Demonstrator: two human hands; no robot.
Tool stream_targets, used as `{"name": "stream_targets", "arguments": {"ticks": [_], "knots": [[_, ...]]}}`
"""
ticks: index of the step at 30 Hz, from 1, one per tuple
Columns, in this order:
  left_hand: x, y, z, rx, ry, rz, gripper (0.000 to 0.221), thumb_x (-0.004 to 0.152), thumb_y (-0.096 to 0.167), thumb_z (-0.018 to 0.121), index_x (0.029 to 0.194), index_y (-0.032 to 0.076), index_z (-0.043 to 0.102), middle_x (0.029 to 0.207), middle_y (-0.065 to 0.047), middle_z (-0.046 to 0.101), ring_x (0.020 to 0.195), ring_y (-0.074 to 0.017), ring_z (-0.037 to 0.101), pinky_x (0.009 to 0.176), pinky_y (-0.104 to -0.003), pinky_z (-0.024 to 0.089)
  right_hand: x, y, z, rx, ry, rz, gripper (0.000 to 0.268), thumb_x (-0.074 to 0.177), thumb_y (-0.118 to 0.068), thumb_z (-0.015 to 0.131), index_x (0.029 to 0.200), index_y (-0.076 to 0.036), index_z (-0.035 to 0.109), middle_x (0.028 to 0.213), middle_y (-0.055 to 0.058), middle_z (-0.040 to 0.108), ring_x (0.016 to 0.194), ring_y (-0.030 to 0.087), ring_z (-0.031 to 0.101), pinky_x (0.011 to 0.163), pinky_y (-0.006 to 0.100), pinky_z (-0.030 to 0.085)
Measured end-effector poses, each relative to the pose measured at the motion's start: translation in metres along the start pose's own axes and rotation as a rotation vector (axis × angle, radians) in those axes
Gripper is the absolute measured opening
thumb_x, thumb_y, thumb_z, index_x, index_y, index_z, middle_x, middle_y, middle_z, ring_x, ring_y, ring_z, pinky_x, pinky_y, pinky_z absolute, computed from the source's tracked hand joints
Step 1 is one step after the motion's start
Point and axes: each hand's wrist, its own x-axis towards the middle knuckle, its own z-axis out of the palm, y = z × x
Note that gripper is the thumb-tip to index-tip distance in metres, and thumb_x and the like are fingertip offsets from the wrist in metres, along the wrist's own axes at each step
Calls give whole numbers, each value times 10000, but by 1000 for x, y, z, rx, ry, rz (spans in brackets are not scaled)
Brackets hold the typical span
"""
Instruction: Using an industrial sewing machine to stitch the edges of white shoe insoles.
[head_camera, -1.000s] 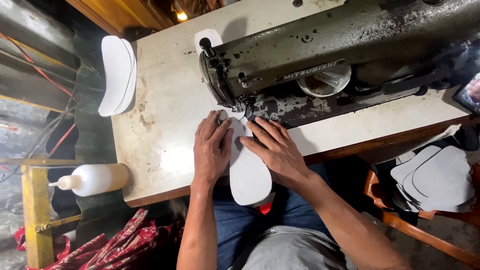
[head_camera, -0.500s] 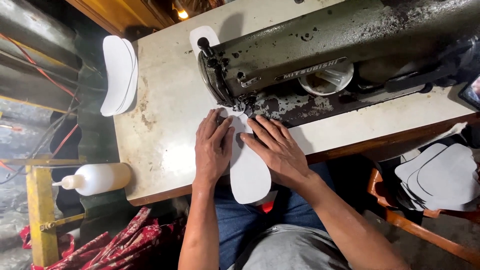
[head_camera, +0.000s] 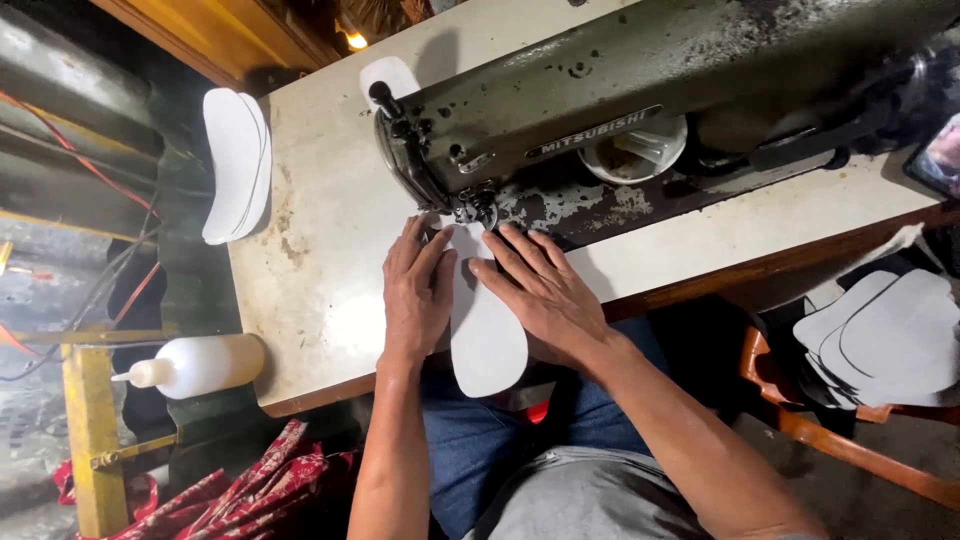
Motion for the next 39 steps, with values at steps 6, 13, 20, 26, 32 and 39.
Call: {"name": "stream_targets", "arguments": {"ticks": [6, 13, 20, 26, 32, 39], "knots": [[16, -30, 7, 8, -41, -58, 257, 1046, 202, 575, 1256, 147, 714, 1373, -140, 631, 1431, -324, 469, 1174, -519, 368, -1, 9, 20, -61, 99, -17, 575, 975, 1, 488, 1518, -185, 465, 1605, 169, 393, 1554, 319, 250, 1249, 515, 167], [44, -42, 11, 244, -160, -60, 309, 1057, 313, 572, 1332, 214, 673, 1556, -84, 498, 1506, -294, 348, 1201, -573, 287, -3, 9, 15, 10, 138, -43, 511, 972, 7, 431, 1450, -149, 520, 1576, 183, 423, 1549, 335, 262, 1246, 533, 173], [62, -87, 1, 291, -103, -246, 311, 1065, 352, 519, 1261, 157, 662, 1439, -131, 588, 1434, -319, 468, 1189, -578, 292, -4, 10, 12, 37, 162, -53, 416, 1025, -67, 379, 1398, -128, 552, 1545, 186, 455, 1530, 344, 301, 1245, 536, 192], [47, -102, -15, 434, 62, -322, 557, 917, 494, 716, 1248, 67, 580, 1309, -161, 609, 1262, -348, 588, 1057, -584, 457, -4, 10, 11, 17, 250, -97, 379, 1060, -111, 367, 1376, -145, 572, 1501, 186, 511, 1497, 352, 362, 1235, 543, 234], [40, -108, -31, 128, -9, -565, 654, 811, 398, 866, 1347, 168, 570, 1295, -128, 589, 1228, -409, 596, 1053, -632, 444, -1, 5, 5, -32, 250, -89, 379, 1060, -103, 363, 1370, -156, 575, 1495, 163, 519, 1488, 336, 387, 1241, 538, 254], [32, -97, -46, -277, 310, -446, 293, 883, -82, 637, 1123, 82, 670, 1040, -147, 585, 916, -363, 727, 826, -468, 587, -4, 8, 9, -80, 286, -130, 362, 1040, -105, 403, 1341, -158, 596, 1454, 135, 557, 1458, 318, 439, 1225, 519, 292]]}}
